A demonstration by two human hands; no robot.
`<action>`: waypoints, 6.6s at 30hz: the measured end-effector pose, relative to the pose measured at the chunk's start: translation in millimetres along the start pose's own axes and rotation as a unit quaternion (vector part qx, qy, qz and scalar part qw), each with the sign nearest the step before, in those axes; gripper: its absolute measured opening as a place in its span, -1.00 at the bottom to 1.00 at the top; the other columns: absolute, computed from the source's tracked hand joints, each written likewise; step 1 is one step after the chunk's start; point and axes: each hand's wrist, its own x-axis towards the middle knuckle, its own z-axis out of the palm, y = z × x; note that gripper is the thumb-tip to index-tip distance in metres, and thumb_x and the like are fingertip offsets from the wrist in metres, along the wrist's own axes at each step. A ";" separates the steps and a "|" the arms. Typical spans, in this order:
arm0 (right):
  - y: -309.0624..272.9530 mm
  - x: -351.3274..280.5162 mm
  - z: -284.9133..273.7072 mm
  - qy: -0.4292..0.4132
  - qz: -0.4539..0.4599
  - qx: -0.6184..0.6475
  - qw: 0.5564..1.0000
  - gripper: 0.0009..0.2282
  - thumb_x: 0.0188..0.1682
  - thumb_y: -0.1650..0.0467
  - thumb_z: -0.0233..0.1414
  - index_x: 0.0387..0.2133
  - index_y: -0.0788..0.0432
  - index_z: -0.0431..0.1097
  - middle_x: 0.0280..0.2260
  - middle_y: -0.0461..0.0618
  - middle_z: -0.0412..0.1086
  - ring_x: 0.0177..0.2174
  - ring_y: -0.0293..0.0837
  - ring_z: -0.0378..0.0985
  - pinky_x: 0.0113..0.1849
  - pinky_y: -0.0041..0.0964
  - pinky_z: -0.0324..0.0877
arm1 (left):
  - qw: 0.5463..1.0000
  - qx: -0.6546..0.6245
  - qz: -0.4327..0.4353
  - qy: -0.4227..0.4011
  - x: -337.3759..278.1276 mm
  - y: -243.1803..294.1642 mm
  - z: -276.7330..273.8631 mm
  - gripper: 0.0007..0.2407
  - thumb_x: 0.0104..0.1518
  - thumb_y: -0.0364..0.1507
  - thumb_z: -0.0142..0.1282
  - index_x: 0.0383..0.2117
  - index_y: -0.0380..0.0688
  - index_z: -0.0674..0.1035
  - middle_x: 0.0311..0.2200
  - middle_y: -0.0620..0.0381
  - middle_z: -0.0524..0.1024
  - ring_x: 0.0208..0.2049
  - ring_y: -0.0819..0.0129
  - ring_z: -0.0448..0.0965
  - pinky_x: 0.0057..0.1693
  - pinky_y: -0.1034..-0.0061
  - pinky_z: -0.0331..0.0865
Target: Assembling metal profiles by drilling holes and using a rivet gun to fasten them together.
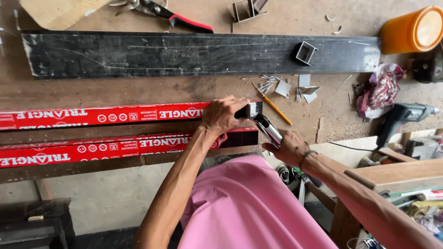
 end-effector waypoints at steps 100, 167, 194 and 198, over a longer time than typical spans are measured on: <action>91.1 -63.4 -84.2 -0.097 -0.385 0.232 0.888 -0.79 -0.04 0.46 -0.01 -0.24 0.43 0.43 -0.31 0.46 0.57 -0.28 0.41 0.69 -0.16 0.35 0.50 | 0.963 -0.264 0.002 -0.057 56.8 201.1 -109.8 -0.78 0.33 -0.40 -0.01 -0.44 -0.24 0.55 -0.37 -0.20 0.59 -0.32 0.08 0.68 -0.21 0.35 0.61; -8.4 12.1 -60.4 -0.113 -0.038 -0.030 0.992 -0.64 -0.06 0.12 0.05 -0.21 0.14 0.41 -0.24 0.29 0.47 -0.13 0.34 0.59 -0.15 0.19 0.48 | 0.998 0.032 0.001 0.045 -0.4 19.6 -9.3 -0.61 -0.09 -0.20 0.43 -0.13 0.10 0.58 -0.21 0.29 0.61 -0.18 0.32 0.63 0.09 0.40 0.45; -20.6 8.0 -55.8 -0.078 -0.020 -0.030 0.996 -0.60 -0.09 0.14 0.09 -0.17 0.20 0.43 -0.26 0.35 0.54 -0.10 0.36 0.58 -0.09 0.27 0.44 | 0.997 0.058 0.022 0.042 -2.7 12.2 -4.1 -0.59 -0.09 -0.21 0.43 -0.09 0.12 0.55 -0.22 0.29 0.56 -0.17 0.34 0.61 0.08 0.41 0.44; -22.2 11.0 -39.0 -0.025 -0.004 -0.020 0.999 -0.64 -0.18 0.14 0.21 -0.39 0.21 0.46 -0.42 0.27 0.53 -0.22 0.30 0.63 -0.22 0.16 0.50 | 0.997 0.062 0.027 0.038 -0.6 10.8 -3.6 -0.60 -0.06 -0.19 0.41 -0.10 0.11 0.54 -0.23 0.27 0.56 -0.17 0.34 0.60 0.07 0.43 0.43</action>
